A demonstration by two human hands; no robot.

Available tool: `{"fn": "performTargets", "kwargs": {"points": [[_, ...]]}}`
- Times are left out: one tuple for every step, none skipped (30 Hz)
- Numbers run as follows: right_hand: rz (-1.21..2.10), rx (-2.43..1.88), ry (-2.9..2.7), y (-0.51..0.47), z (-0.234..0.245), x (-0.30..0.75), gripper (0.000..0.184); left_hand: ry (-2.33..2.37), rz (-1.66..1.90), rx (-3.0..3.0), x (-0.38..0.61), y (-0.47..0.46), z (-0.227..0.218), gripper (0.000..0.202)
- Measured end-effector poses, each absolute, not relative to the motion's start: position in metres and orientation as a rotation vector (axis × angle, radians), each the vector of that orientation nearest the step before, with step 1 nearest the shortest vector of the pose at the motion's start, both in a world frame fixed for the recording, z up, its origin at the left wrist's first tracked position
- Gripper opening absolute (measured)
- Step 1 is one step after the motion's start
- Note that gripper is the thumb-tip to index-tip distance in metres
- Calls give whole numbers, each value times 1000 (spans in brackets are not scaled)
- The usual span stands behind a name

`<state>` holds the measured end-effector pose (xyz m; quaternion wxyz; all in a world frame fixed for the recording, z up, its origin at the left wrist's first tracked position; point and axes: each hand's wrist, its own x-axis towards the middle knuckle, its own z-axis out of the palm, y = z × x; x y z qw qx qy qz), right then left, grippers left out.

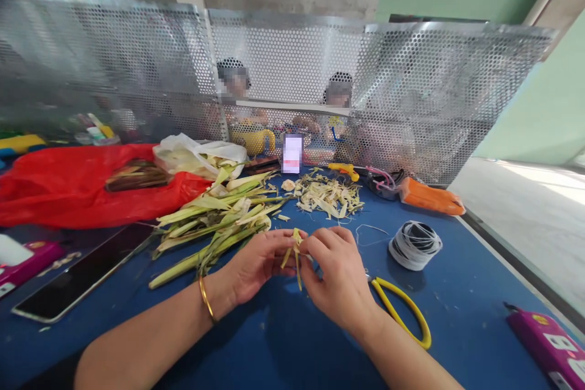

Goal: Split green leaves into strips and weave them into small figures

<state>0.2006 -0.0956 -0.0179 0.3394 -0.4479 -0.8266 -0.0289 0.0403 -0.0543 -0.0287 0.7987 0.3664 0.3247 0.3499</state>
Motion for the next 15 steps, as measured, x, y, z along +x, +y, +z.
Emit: {"fn": "performTargets", "kwargs": {"points": [[-74, -1159, -2171, -95, -18, 201, 11, 717, 764, 798, 41, -54, -29, 29], [-83, -1156, -2186, -94, -19, 202, 11, 739, 781, 808, 41, -54, -30, 30], [-106, -1160, -2196, -94, -20, 203, 12, 763, 799, 810, 42, -54, -31, 31], [-147, -1167, -2203, -93, -21, 203, 12, 788, 819, 802, 43, -54, -32, 31], [-207, -1171, -2212, -93, -22, 204, 13, 813, 838, 789, 43, -53, -32, 31], [-282, -1167, -2227, -93, -22, 204, 15, 837, 858, 775, 43, -53, -32, 32], [-361, -1152, -2254, -93, -22, 204, 18, 856, 875, 763, 43, -53, -32, 32], [-431, -1130, -2293, -93, -22, 205, 21, 870, 889, 755, 43, -53, -32, 32], [-486, -1105, -2340, -94, -22, 205, 23, 876, 900, 753, 43, -53, -33, 33], [-523, -1082, -2388, -95, -21, 205, 24, 878, 908, 756, 43, -53, -33, 33], [-542, -1062, -2428, -95, -21, 205, 24, 877, 913, 763, 43, -53, -34, 34], [-551, -1047, -2454, -96, -21, 205, 23, 874, 914, 771, 44, -53, -34, 35], [-560, -1035, -2463, -97, -21, 205, 23, 871, 913, 782, 44, -54, -35, 35], [-575, -1026, -2460, -97, -22, 205, 22, 871, 916, 794, 45, -54, -36, 36], [-592, -1015, -2458, -97, -23, 204, 23, 871, 922, 803, 46, -55, -37, 36]]}}
